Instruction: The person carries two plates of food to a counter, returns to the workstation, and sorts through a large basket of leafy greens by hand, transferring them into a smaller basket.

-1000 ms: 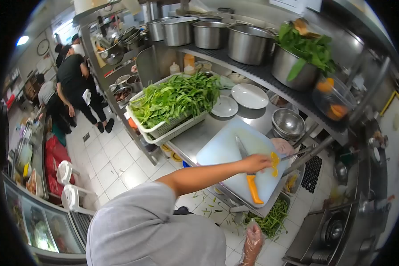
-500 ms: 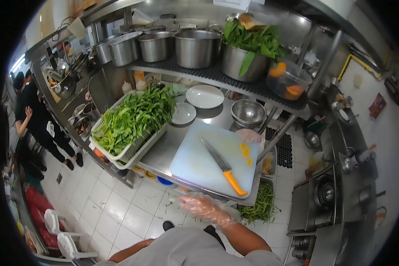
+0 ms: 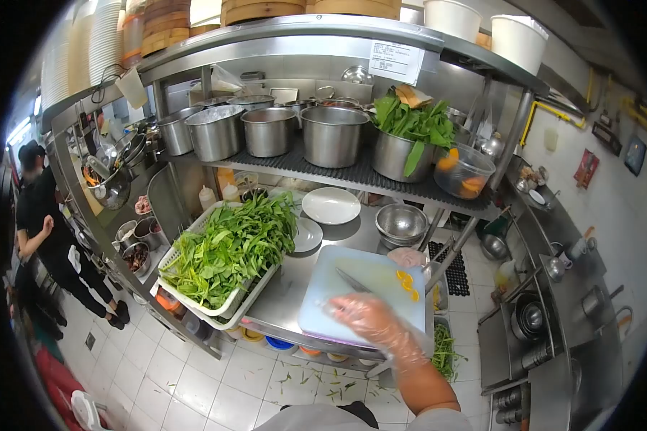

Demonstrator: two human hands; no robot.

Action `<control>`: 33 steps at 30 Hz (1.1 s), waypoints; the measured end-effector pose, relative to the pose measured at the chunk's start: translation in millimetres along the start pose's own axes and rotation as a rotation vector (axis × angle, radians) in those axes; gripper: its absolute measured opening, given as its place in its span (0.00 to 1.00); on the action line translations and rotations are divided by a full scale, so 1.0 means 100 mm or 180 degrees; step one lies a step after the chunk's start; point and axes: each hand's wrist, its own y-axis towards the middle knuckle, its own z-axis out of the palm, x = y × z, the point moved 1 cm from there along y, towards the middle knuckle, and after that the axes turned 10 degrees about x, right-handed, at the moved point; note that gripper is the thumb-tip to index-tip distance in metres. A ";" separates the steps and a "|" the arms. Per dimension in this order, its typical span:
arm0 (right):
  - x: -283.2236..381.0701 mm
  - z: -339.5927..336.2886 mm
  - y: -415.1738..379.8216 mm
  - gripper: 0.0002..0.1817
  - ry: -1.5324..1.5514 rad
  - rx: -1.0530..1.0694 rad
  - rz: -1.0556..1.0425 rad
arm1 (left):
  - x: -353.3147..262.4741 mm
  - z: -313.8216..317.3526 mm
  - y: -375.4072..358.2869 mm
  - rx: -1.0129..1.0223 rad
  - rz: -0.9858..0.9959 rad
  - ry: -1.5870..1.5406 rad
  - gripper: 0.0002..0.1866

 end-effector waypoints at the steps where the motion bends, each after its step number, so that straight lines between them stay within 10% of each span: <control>1: 0.03 -0.14 -0.02 0.13 -0.0134 -0.0175 0.0236 | -0.07 -0.17 0.19 -0.0169 0.0069 0.0658 0.35; 4: 0.16 -0.62 -0.07 0.12 -0.0613 -0.0416 0.0072 | -1.38 -1.11 -0.23 -0.0837 0.0672 0.1265 0.34; 9: 0.23 -1.19 -0.16 0.10 -0.0760 -0.0906 -0.0381 | -3.96 -2.20 -3.19 -0.2516 0.3900 -0.0214 0.16; 14: -0.14 -1.38 -0.33 0.12 -0.1250 -0.0689 -0.1011 | -5.47 -2.40 -5.22 -0.0020 0.4876 -0.0634 0.16; 16: -0.34 -1.38 -0.49 0.11 -0.0660 -0.0442 -0.0580 | -6.12 -2.50 -5.48 -0.1652 0.5456 0.0075 0.15; 19: -0.74 -1.41 -0.75 0.12 -0.0433 -0.0407 -0.0296 | -6.87 -2.76 -5.59 -0.6228 0.5919 0.1126 0.15; 22: -1.04 -1.47 -1.03 0.14 -0.0076 -0.0386 0.0172 | -7.24 -2.96 -5.64 -0.7138 0.5611 0.1521 0.12; 27: -1.70 -1.37 -1.50 0.15 -0.0057 -0.0233 0.0590 | -7.64 -3.27 -5.62 -0.5667 0.3611 0.1534 0.34; 33: -1.88 -1.18 -1.70 0.17 0.0454 -0.0333 0.0518 | -7.79 -3.41 -5.55 -0.4696 0.4457 0.0217 0.35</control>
